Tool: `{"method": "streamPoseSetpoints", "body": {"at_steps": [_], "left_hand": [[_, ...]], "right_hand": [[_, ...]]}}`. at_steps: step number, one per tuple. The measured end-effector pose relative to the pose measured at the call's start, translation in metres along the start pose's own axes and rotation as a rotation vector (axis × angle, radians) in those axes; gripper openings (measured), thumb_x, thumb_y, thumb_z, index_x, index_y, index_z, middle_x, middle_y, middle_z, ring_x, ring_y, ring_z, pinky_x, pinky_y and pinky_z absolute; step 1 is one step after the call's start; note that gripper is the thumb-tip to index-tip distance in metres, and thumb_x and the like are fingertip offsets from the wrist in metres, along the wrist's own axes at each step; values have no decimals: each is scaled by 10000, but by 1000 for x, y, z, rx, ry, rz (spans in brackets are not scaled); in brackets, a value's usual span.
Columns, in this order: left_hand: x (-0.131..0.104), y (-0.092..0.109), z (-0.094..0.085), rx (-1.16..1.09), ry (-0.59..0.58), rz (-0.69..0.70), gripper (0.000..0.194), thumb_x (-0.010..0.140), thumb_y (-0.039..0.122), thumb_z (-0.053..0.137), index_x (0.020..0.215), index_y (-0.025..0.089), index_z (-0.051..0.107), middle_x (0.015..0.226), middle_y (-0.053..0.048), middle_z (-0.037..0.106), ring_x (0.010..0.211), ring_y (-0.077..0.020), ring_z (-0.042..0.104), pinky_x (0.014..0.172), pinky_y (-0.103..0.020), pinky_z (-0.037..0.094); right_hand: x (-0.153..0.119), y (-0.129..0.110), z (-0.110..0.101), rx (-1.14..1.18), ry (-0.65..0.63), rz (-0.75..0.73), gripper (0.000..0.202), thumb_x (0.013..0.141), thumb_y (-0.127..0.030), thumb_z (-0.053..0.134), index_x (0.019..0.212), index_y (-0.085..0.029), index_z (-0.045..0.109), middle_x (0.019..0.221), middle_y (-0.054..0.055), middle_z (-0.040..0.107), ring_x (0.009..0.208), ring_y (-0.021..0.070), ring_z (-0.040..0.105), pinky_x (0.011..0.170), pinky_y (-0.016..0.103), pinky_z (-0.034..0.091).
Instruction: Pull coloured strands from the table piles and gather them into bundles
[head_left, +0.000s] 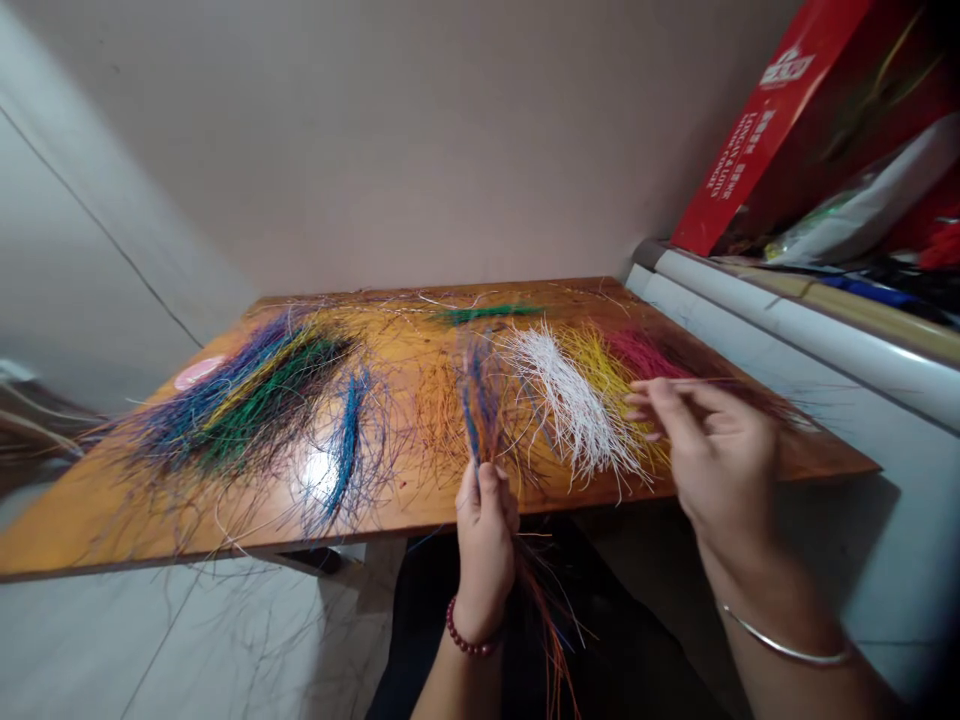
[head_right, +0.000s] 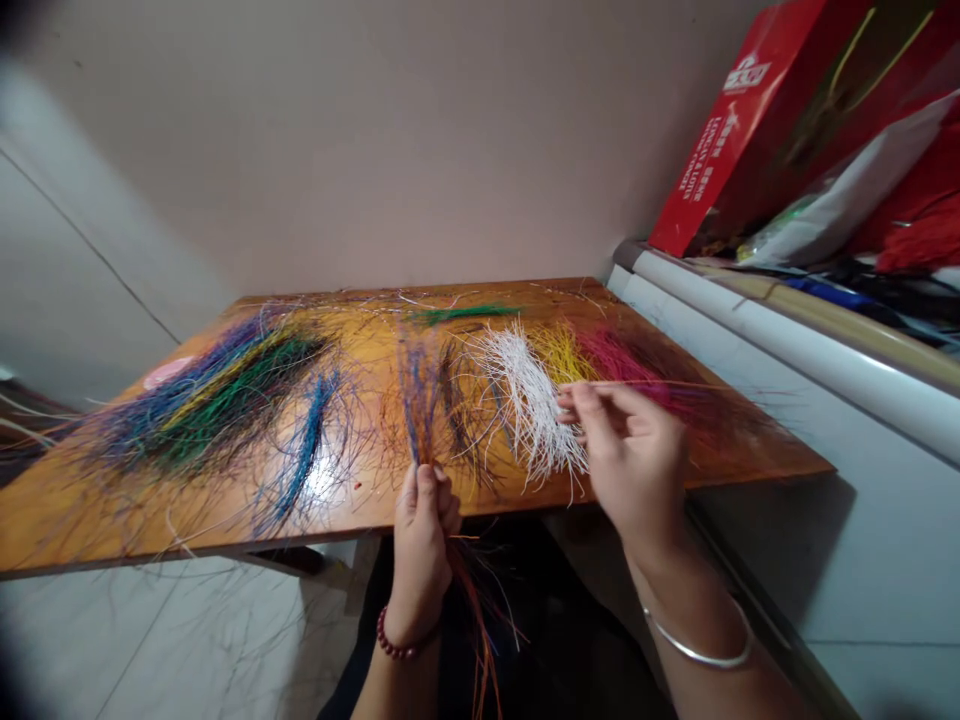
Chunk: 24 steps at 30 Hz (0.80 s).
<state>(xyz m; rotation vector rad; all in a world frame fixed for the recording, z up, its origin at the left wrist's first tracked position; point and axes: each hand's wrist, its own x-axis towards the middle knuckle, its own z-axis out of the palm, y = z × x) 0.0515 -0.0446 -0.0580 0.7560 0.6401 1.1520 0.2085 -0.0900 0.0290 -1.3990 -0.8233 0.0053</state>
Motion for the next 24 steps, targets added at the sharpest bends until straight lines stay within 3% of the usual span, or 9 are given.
{"method": "streamPoseSetpoints", "body": {"at_steps": [3, 8, 11, 16, 20, 24], "left_hand": [[3, 24, -14, -60, 128, 101, 352, 824, 491, 588, 754, 174, 452, 545, 96, 201, 395, -18, 157, 362, -131, 150], [-8, 66, -39, -159, 281, 233, 294, 817, 417, 629, 760, 178, 468, 550, 88, 232, 381, -19, 196, 346, -129, 169], [-24, 83, -46, -213, 290, 248, 282, 829, 411, 617, 764, 182, 466, 553, 84, 230, 380, -24, 188, 337, -143, 175], [-40, 95, -50, -239, 314, 257, 277, 854, 406, 586, 752, 184, 454, 557, 77, 203, 390, -31, 166, 337, -159, 171], [-36, 95, -54, -237, 313, 262, 279, 852, 414, 586, 763, 184, 456, 563, 78, 206, 389, -26, 160, 337, -158, 150], [-30, 93, -58, -248, 311, 257, 291, 841, 432, 596, 772, 183, 462, 562, 80, 206, 385, -22, 157, 337, -152, 141]], "right_hand": [[21, -13, -5, 57, 62, -13, 183, 801, -380, 656, 780, -206, 704, 772, 61, 692, 594, 144, 628, 468, 251, 462], [45, -20, 15, 77, -207, 52, 203, 761, -373, 688, 730, -173, 695, 727, 54, 682, 571, 117, 604, 494, 234, 463], [49, -16, 51, 17, -496, 113, 237, 762, -380, 671, 718, -149, 692, 706, 62, 682, 550, 112, 598, 463, 217, 448], [47, -5, 129, -69, -937, 313, 192, 798, -274, 636, 698, -120, 691, 764, 100, 701, 530, 98, 605, 439, 191, 405], [38, 6, 178, -149, -1127, 374, 191, 814, -223, 616, 678, -105, 681, 797, 115, 709, 530, 80, 601, 424, 167, 367], [27, 21, 205, -228, -1176, 351, 163, 790, -219, 646, 689, -96, 683, 823, 119, 714, 539, 82, 611, 436, 160, 375]]}}
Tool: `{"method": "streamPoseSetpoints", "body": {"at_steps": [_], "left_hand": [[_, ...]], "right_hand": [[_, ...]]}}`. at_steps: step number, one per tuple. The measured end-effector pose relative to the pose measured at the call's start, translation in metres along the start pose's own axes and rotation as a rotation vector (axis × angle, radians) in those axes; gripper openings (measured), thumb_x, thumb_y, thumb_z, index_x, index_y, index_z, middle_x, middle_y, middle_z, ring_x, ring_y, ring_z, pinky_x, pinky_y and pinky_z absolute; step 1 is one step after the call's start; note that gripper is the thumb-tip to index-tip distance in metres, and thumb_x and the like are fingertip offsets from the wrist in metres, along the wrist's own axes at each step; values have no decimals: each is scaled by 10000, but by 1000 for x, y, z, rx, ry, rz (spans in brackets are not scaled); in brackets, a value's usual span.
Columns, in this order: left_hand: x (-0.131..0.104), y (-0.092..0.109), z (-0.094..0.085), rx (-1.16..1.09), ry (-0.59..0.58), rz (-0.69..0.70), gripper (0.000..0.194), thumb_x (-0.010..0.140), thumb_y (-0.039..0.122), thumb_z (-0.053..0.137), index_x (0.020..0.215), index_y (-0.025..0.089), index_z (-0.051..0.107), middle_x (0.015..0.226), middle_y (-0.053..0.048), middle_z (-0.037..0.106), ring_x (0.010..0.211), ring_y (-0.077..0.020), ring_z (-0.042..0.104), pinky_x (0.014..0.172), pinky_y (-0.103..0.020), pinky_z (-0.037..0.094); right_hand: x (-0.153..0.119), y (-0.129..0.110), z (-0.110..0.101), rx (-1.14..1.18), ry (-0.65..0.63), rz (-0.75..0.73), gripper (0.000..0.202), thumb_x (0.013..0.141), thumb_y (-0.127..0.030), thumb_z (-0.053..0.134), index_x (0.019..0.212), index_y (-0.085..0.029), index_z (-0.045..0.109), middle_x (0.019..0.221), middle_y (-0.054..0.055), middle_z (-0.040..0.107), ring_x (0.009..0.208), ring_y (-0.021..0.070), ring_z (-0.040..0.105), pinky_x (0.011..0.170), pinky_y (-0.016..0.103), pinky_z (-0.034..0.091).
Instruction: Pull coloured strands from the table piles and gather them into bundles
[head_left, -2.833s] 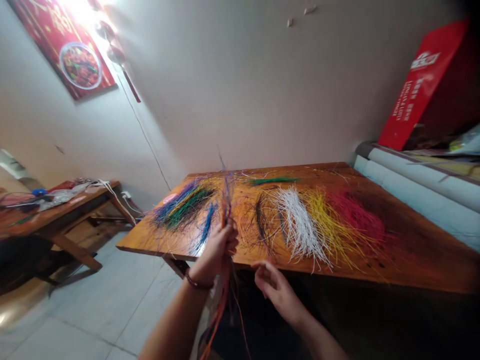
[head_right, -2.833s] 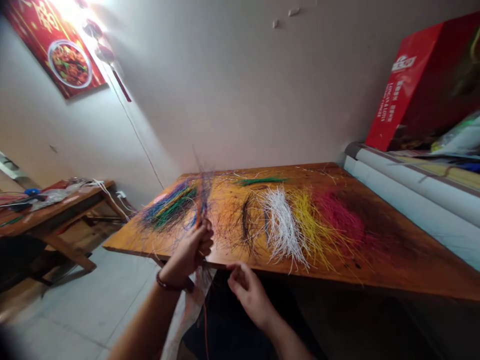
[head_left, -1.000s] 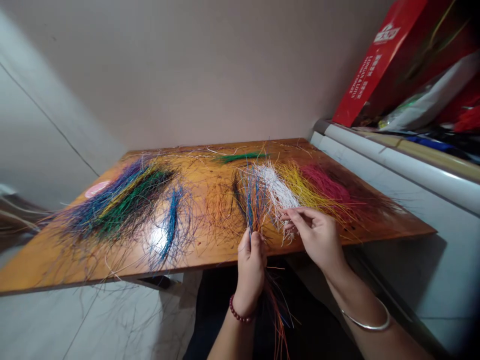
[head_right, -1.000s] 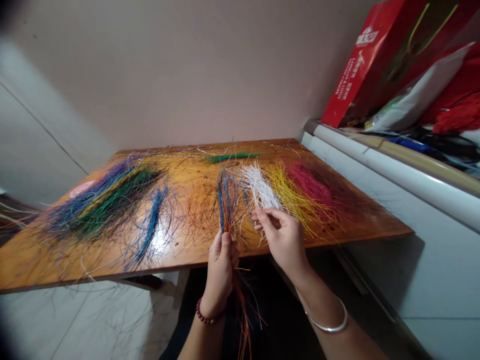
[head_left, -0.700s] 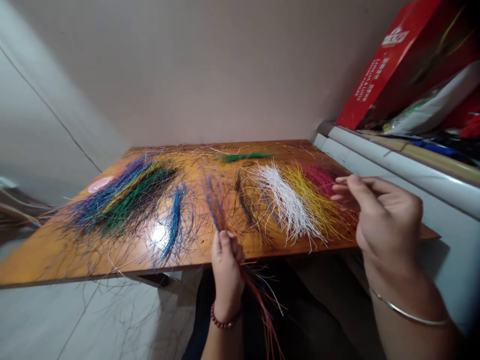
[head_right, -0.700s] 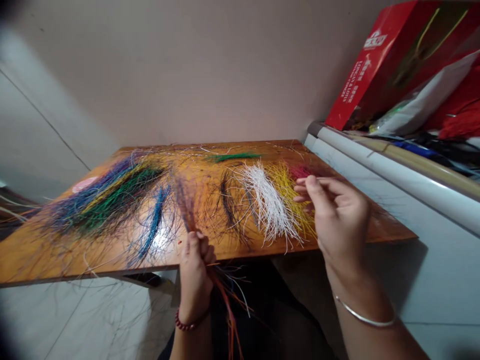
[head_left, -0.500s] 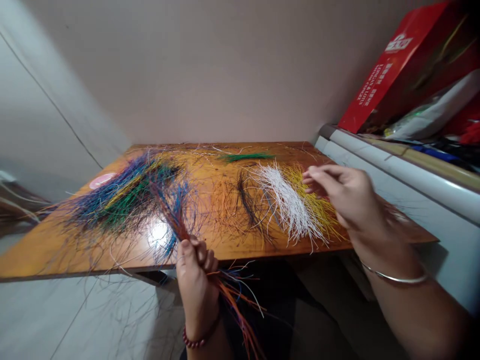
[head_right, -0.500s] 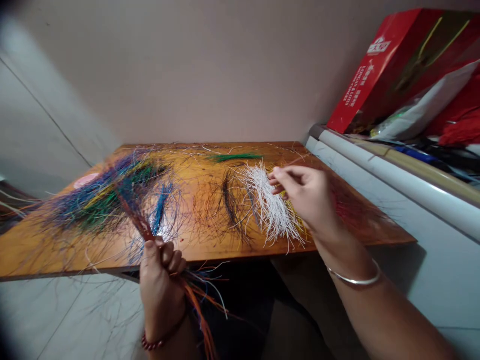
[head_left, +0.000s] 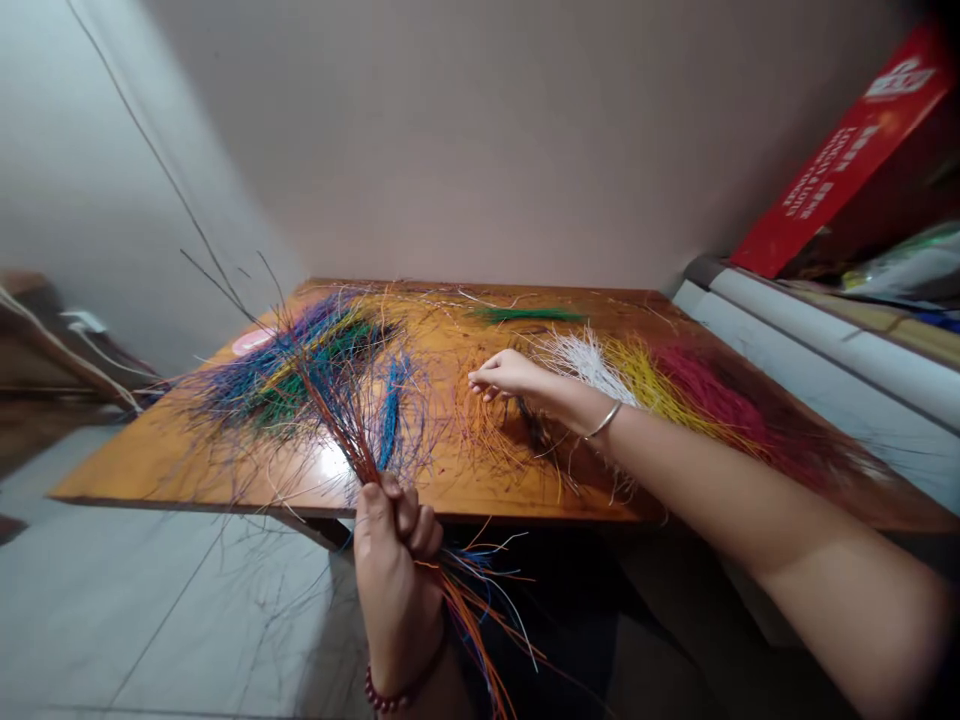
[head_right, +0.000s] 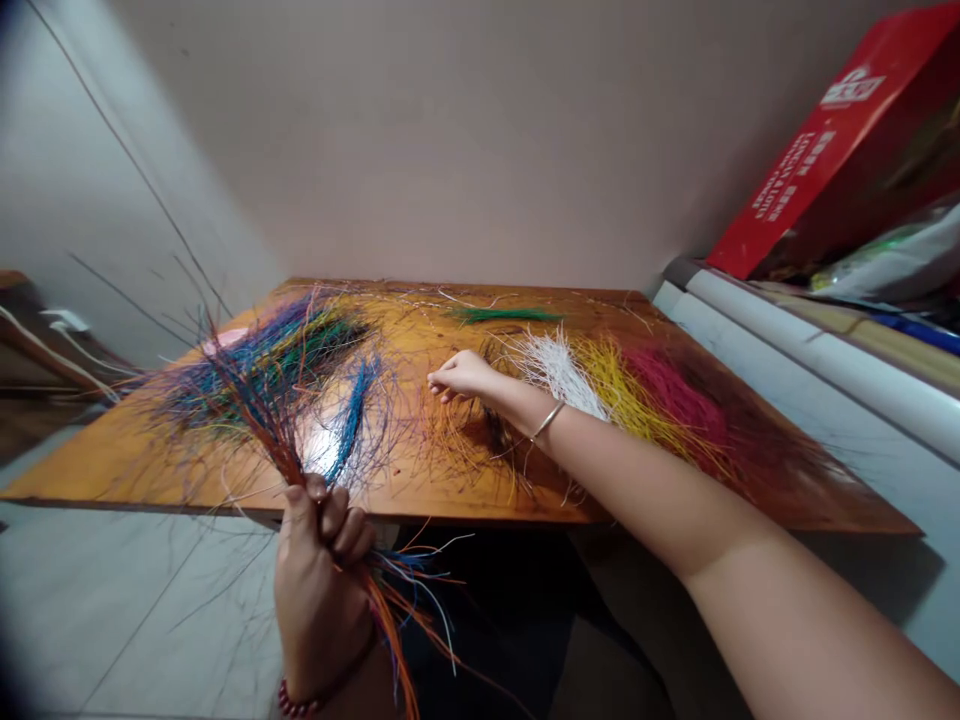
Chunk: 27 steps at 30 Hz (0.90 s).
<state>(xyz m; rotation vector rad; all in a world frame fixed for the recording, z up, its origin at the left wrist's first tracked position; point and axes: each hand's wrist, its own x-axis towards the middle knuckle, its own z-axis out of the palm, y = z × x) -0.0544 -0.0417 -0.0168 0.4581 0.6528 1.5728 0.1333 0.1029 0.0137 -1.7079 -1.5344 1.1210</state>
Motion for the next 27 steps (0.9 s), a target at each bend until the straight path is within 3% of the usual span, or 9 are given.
{"method": "streamPoseSetpoints", "body": {"at_steps": [9, 15, 20, 27], "left_hand": [[11, -11, -1, 9, -15, -46, 288, 828, 429, 613, 778, 181, 473, 550, 90, 210, 371, -13, 176, 346, -130, 151], [15, -20, 1, 27, -31, -60, 301, 815, 429, 628, 775, 181, 463, 545, 98, 206, 366, -10, 172, 348, -121, 153], [18, -22, 3, 73, -13, -86, 335, 781, 447, 660, 775, 179, 459, 539, 105, 196, 368, -12, 155, 338, -120, 145], [21, -33, 10, 154, 66, -109, 480, 614, 477, 785, 797, 168, 467, 545, 118, 244, 358, 5, 182, 328, -122, 149]], "right_hand": [[28, 25, 12, -217, 30, 56, 212, 798, -259, 640, 639, -126, 683, 540, 50, 648, 395, 104, 552, 421, 199, 414], [22, 18, 9, -145, 3, 73, 204, 818, -252, 641, 667, -118, 676, 615, 67, 676, 412, 99, 557, 391, 192, 403], [-5, 2, -1, 8, -75, -33, 205, 824, -256, 635, 682, -117, 683, 837, 109, 716, 533, 92, 614, 434, 169, 418], [-72, -17, -10, 117, -159, -193, 235, 755, -391, 678, 721, -163, 723, 796, 84, 717, 563, 125, 626, 483, 219, 458]]}}
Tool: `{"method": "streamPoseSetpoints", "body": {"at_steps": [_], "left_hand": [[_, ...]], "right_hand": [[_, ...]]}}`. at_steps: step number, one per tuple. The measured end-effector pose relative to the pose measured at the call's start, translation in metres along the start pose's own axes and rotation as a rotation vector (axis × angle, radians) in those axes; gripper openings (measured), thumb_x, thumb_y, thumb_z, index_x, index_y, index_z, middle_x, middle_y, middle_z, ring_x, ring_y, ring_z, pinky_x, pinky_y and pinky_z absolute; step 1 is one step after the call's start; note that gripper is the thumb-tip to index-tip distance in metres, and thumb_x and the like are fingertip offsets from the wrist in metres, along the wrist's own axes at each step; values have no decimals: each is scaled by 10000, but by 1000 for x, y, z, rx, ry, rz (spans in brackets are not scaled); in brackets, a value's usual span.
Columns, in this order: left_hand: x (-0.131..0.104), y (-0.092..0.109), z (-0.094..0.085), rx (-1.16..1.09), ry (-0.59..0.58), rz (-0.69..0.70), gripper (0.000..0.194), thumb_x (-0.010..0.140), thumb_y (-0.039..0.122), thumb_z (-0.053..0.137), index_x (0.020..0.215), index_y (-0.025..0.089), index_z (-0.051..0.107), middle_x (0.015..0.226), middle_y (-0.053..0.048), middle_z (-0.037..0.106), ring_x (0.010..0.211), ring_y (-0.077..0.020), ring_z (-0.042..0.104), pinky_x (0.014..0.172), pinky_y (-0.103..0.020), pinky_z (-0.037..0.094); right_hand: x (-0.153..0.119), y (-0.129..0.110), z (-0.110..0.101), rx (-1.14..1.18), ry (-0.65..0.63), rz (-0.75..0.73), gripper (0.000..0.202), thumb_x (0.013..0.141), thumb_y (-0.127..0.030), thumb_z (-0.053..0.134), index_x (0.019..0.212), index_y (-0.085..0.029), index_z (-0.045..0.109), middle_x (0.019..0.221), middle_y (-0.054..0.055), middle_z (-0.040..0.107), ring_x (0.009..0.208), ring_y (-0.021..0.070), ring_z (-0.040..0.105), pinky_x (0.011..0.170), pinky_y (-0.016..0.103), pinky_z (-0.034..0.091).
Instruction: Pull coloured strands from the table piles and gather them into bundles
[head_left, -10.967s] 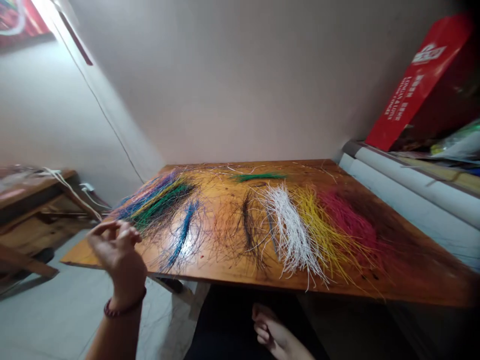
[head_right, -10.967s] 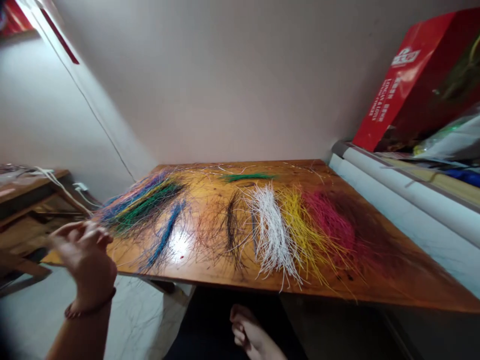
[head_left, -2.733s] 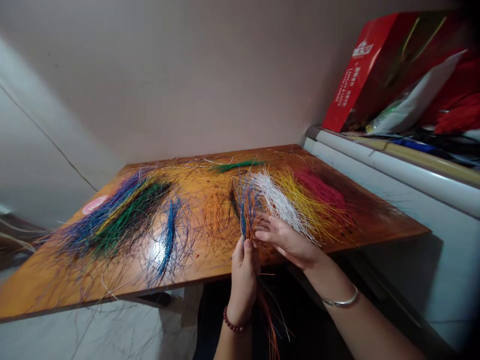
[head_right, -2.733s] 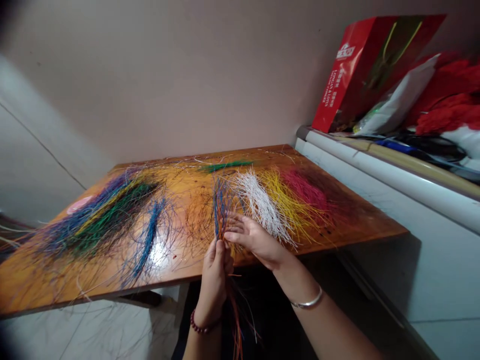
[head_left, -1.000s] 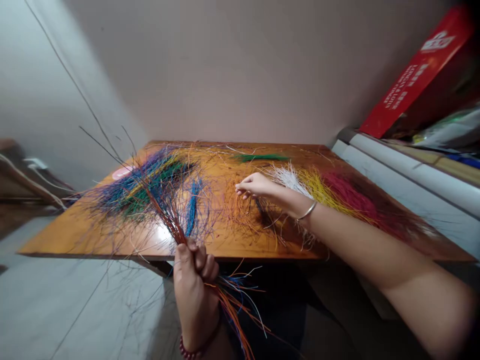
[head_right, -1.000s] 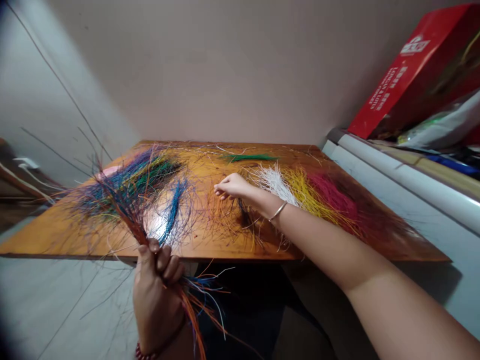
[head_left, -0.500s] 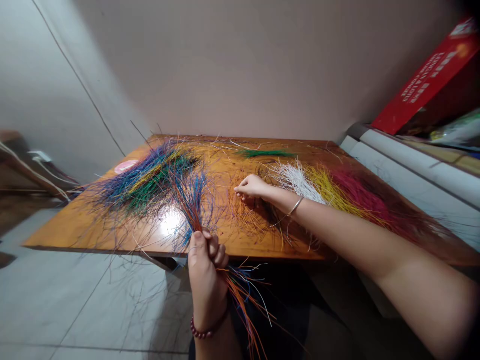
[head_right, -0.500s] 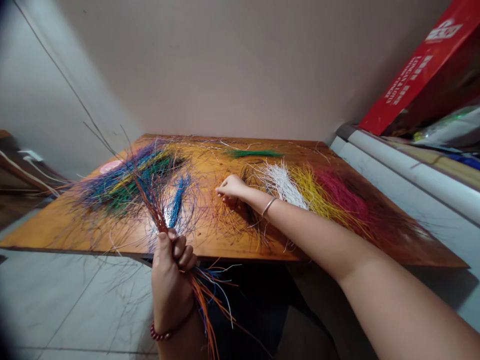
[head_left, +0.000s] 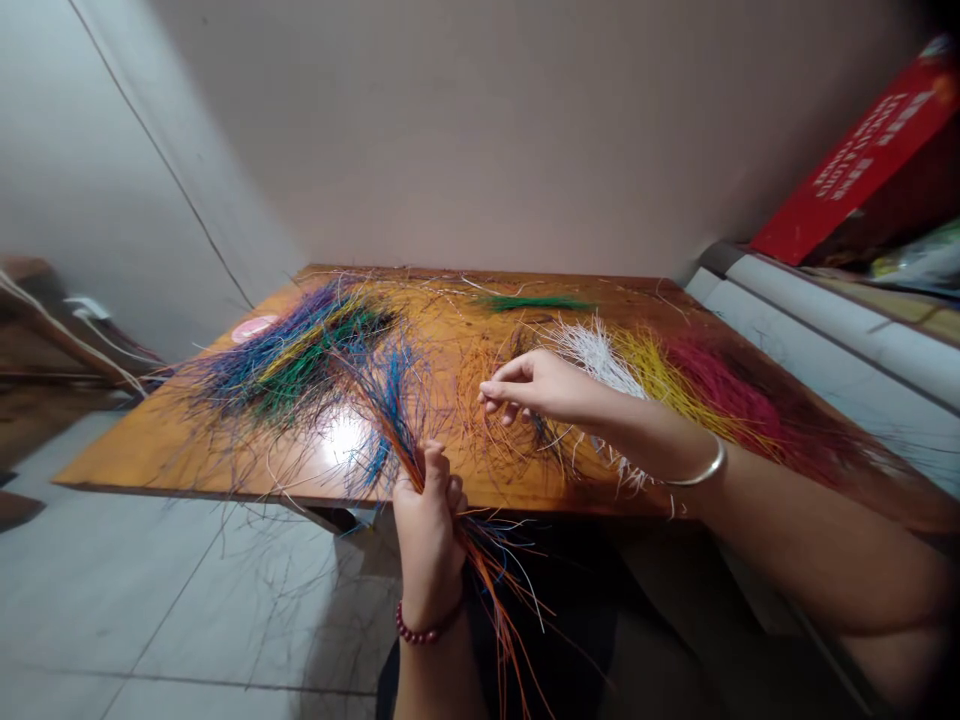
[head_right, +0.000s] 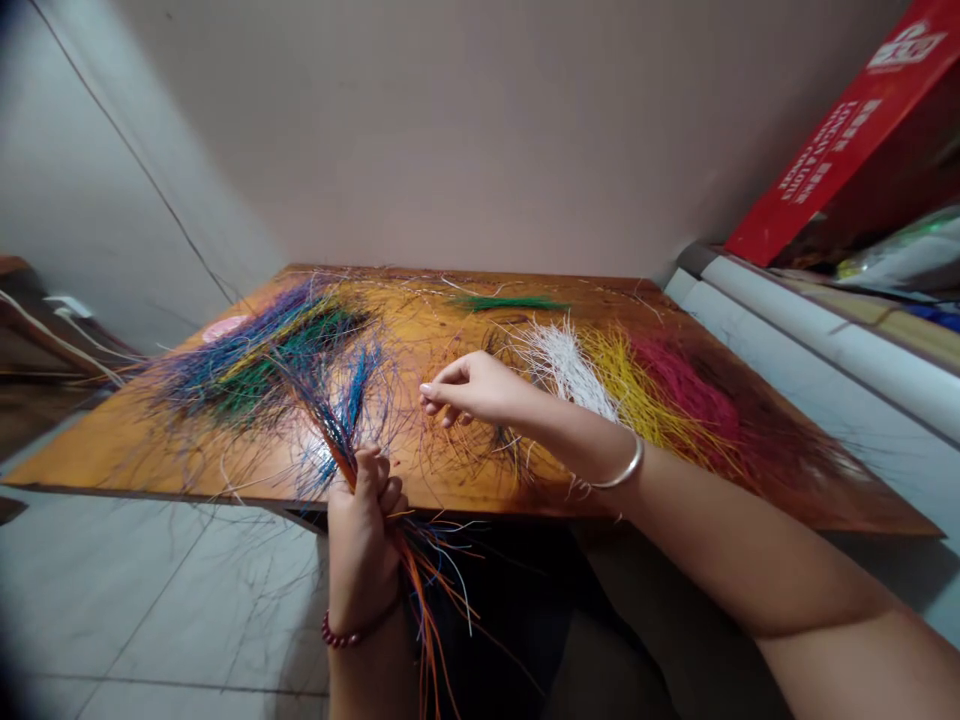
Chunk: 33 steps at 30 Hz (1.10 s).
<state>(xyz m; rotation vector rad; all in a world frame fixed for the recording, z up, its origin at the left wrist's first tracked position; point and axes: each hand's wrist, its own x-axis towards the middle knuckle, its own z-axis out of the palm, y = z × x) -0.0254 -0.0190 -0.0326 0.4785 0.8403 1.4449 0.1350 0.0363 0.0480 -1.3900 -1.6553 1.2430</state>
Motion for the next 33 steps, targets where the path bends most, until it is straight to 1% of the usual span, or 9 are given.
{"method": "streamPoseSetpoints", "body": {"at_steps": [3, 6, 13, 18, 21, 24, 29, 31, 33], "left_hand": [[-3, -6, 2, 42, -36, -24, 511, 595, 503, 786, 859, 149, 530, 535, 119, 243, 357, 6, 201, 335, -117, 164], [-7, -10, 4, 99, -68, -41, 477, 599, 472, 792, 845, 134, 561, 519, 115, 259, 361, 4, 211, 343, -121, 174], [-18, -14, 14, 272, -68, -6, 394, 618, 416, 782, 804, 132, 582, 492, 98, 316, 392, -15, 259, 381, -145, 202], [-21, -14, 18, 307, -68, 10, 357, 643, 400, 765, 761, 134, 558, 481, 97, 305, 392, -18, 255, 384, -150, 189], [-21, -11, 12, 245, -103, 5, 337, 670, 376, 754, 765, 142, 531, 499, 100, 295, 389, -9, 231, 376, -145, 173], [-21, -1, 3, 122, -126, 5, 301, 699, 317, 739, 741, 153, 491, 513, 112, 231, 384, -3, 173, 363, -145, 148], [-24, 21, -11, -108, -42, 119, 343, 743, 256, 697, 657, 174, 376, 555, 97, 183, 404, -15, 127, 348, -163, 137], [-26, 29, -15, -180, -22, 153, 362, 768, 239, 678, 636, 174, 347, 559, 88, 180, 412, -23, 120, 346, -168, 150], [-26, 34, -20, -245, 5, 186, 344, 790, 216, 660, 635, 169, 356, 555, 84, 179, 415, -28, 124, 346, -166, 167]], "right_hand": [[-17, -6, 4, 23, 16, -8, 257, 747, -418, 674, 708, -169, 726, 780, 79, 716, 550, 129, 625, 466, 224, 451], [-25, -8, 5, 27, 64, -19, 244, 749, -401, 669, 690, -170, 723, 765, 80, 714, 534, 131, 618, 458, 231, 445], [-26, -4, 1, 85, 145, -23, 223, 719, -385, 698, 663, -169, 703, 722, 68, 707, 490, 121, 601, 447, 234, 453], [-23, -1, 2, 79, 160, -4, 232, 759, -376, 664, 701, -156, 710, 766, 86, 708, 506, 119, 608, 442, 226, 434], [-16, 0, -6, 109, 197, 15, 235, 772, -370, 655, 741, -142, 707, 798, 93, 708, 528, 111, 609, 455, 212, 427], [-4, 0, -26, 167, 318, 17, 224, 779, -351, 652, 759, -132, 694, 845, 97, 705, 552, 91, 600, 471, 197, 417], [19, 1, -65, 328, 517, 36, 171, 779, -310, 658, 782, -139, 669, 887, 85, 687, 574, 64, 559, 475, 190, 384], [26, 2, -70, 341, 531, 69, 165, 786, -309, 654, 787, -144, 661, 872, 77, 678, 563, 59, 540, 462, 190, 363], [32, 5, -68, 308, 492, 97, 155, 797, -298, 642, 772, -145, 652, 851, 77, 672, 567, 64, 535, 461, 195, 356]]}}
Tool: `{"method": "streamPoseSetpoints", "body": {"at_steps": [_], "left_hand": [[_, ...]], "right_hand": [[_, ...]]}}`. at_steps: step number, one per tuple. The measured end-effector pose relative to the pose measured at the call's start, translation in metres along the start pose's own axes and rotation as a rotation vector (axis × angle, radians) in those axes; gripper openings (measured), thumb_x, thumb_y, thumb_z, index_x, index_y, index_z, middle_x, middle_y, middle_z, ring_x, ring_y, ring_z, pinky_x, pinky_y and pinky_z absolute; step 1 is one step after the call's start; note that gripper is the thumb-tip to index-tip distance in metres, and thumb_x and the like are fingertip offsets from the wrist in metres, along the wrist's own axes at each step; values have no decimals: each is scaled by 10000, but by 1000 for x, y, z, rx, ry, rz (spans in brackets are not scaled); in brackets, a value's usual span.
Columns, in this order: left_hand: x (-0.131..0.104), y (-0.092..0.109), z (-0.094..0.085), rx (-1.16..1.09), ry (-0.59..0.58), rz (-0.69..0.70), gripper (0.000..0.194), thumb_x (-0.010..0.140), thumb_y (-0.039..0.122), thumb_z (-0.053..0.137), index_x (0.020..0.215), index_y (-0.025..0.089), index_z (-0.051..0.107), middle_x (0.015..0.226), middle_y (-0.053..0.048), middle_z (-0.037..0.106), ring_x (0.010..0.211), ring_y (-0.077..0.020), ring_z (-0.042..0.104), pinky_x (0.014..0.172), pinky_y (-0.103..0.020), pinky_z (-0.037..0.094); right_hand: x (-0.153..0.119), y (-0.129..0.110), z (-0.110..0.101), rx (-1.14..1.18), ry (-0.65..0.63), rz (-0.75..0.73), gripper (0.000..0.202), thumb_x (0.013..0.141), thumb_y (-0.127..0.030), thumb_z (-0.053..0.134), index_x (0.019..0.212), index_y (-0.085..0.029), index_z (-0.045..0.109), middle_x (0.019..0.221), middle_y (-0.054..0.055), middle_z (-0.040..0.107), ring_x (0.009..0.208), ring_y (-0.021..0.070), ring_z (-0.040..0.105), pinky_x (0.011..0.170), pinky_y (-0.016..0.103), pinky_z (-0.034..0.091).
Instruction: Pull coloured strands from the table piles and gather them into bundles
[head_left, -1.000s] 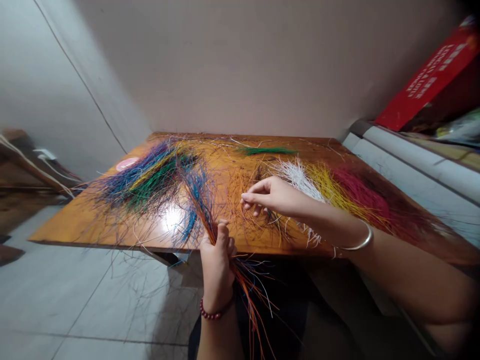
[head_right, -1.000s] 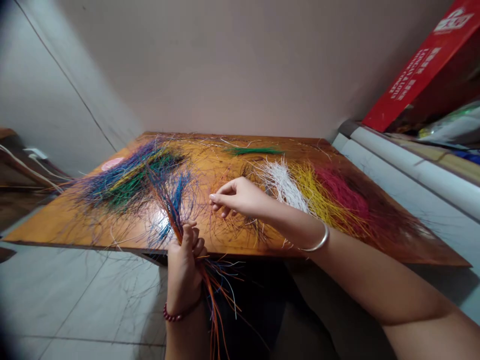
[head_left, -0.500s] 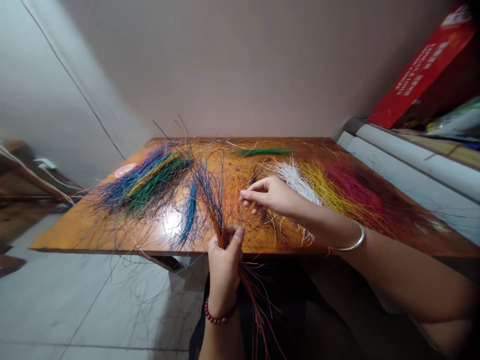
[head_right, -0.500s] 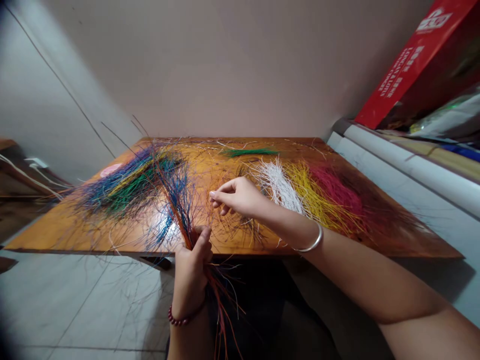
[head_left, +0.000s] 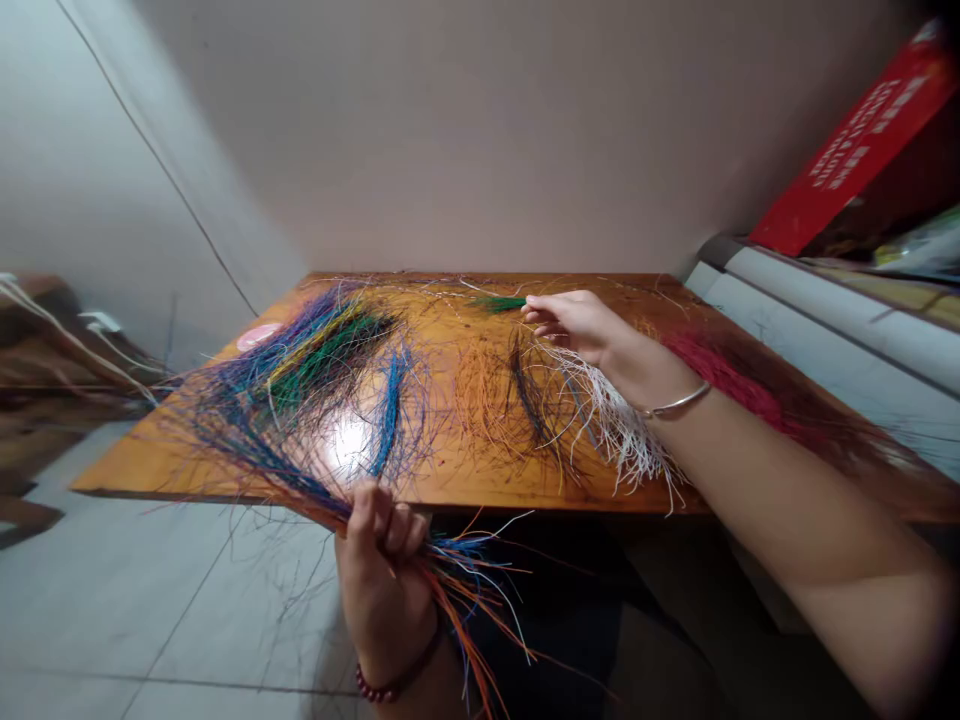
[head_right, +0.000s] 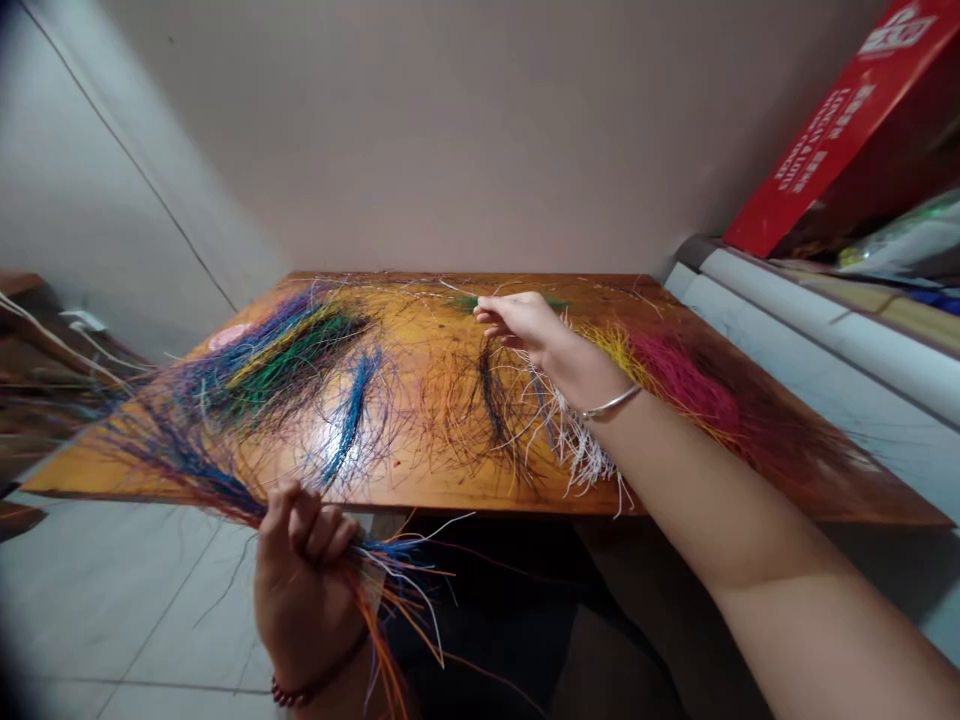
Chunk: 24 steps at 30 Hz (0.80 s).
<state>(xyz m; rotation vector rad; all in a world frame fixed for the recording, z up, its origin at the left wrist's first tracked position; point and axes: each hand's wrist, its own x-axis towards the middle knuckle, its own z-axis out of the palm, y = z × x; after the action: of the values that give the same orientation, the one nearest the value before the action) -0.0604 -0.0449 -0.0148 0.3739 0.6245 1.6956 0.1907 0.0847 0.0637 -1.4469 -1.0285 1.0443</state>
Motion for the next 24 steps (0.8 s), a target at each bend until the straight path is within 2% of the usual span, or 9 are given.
{"method": "streamPoseSetpoints", "body": {"at_steps": [6, 10, 15, 17, 20, 24], "left_hand": [[2, 7, -4, -135, 52, 79, 160, 841, 187, 615, 752, 158, 485, 540, 88, 174, 399, -32, 107, 335, -159, 178], [2, 8, -5, -165, 61, 72, 171, 851, 210, 615, 754, 153, 486, 540, 87, 182, 396, -28, 125, 335, -154, 183], [2, 8, -10, -173, 37, 56, 194, 847, 231, 627, 741, 154, 484, 543, 85, 174, 399, -25, 126, 345, -156, 188], [3, 8, -11, -164, 36, 53, 218, 839, 240, 638, 721, 155, 476, 543, 83, 165, 401, -25, 125, 348, -156, 189], [3, 7, -12, -144, 39, 47, 251, 821, 250, 660, 695, 157, 465, 540, 83, 155, 401, -25, 120, 349, -159, 187], [4, 7, -11, -123, 40, 41, 290, 808, 259, 674, 667, 155, 444, 540, 83, 166, 405, -25, 119, 345, -163, 173]], "right_hand": [[2, 25, 35, -136, -264, 116, 177, 800, -311, 632, 726, -150, 639, 816, 81, 669, 627, 89, 567, 507, 206, 394], [5, 39, 54, -277, -397, 199, 177, 782, -310, 640, 710, -148, 640, 790, 72, 666, 620, 90, 573, 486, 202, 370], [-1, 49, 58, -447, -818, 169, 328, 727, -457, 690, 785, -134, 681, 805, 70, 668, 642, 94, 590, 512, 200, 379], [-7, 51, 57, -496, -937, 190, 369, 715, -490, 695, 788, -128, 678, 761, 57, 654, 635, 93, 590, 522, 198, 385], [-12, 56, 55, -522, -998, 267, 362, 715, -480, 700, 766, -123, 664, 681, 28, 618, 585, 77, 559, 490, 183, 364], [-2, 63, 54, -467, -918, 333, 290, 732, -405, 706, 762, -119, 663, 663, 19, 609, 540, 59, 525, 447, 159, 348]]}}
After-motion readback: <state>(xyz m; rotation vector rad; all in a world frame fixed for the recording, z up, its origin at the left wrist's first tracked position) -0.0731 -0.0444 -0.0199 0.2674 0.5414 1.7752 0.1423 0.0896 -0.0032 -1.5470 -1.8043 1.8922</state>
